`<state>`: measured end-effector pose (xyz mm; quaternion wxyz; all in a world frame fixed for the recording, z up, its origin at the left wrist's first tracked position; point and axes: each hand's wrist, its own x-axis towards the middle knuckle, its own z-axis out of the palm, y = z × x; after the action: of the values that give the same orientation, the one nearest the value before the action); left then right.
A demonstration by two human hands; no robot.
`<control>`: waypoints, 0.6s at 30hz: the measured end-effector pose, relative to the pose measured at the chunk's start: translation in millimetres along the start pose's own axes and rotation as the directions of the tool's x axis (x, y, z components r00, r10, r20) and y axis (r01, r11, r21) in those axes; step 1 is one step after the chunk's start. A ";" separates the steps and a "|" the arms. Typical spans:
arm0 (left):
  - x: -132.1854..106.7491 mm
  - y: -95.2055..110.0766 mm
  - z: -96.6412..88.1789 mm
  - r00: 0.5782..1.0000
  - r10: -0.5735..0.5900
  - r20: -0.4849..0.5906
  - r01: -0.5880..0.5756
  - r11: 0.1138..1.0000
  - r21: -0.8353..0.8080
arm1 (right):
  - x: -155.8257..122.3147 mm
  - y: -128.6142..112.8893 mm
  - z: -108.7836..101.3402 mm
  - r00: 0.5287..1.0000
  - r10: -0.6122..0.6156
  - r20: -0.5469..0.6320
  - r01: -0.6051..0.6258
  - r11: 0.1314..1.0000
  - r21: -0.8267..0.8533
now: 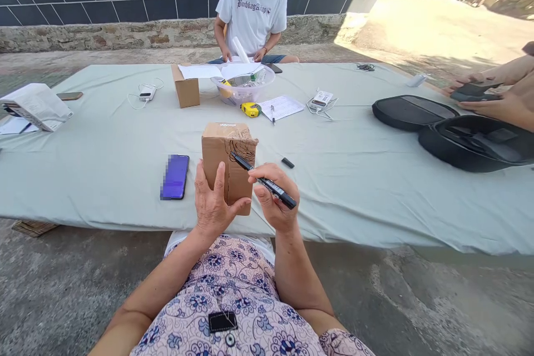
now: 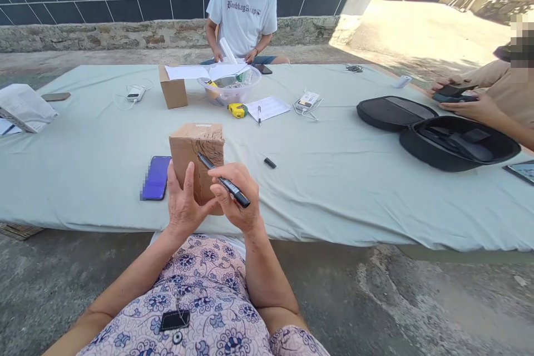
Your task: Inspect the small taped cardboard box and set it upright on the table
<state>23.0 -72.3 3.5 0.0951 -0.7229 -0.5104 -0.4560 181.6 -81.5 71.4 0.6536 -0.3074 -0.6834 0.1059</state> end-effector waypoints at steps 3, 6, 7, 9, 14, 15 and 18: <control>0.9 -0.1 -0.5 1.000 0.004 0.002 -0.004 1.000 -0.002 | -7.6 4.9 -7.2 0.992 0.059 -0.113 -0.063 0.998 -0.031; 0.7 -0.3 -0.3 1.000 0.017 -0.005 -0.017 1.000 0.000 | -9.9 11.0 -13.8 0.934 0.103 -0.341 -0.141 0.986 -0.088; 0.4 -0.3 0.0 1.000 0.018 -0.008 -0.018 1.000 0.001 | -8.9 12.5 -15.1 0.908 0.096 -0.408 -0.153 0.982 -0.109; -0.1 -0.4 0.7 1.000 0.013 -0.011 -0.013 1.000 -0.002 | -5.3 13.5 -15.8 0.883 0.076 -0.463 -0.165 0.974 -0.155; -0.4 -1.4 1.4 1.000 0.006 -0.003 -0.006 1.000 -0.010 | 1.0 9.4 -7.2 0.978 0.068 -0.198 -0.092 0.989 -0.118; -0.2 -1.7 1.2 1.000 0.013 -0.004 -0.013 1.000 -0.014 | 0.6 9.7 -4.8 0.988 0.037 -0.147 -0.047 0.996 -0.069; 0.2 -2.6 0.8 0.999 0.034 -0.006 -0.034 0.999 -0.021 | -2.7 17.6 -0.3 0.980 -0.057 -0.193 0.077 0.992 0.101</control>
<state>21.4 -70.5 2.3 0.0965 -0.7310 -0.4929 -0.4620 186.8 -69.2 59.6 0.7345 -0.2572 -0.6213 0.0908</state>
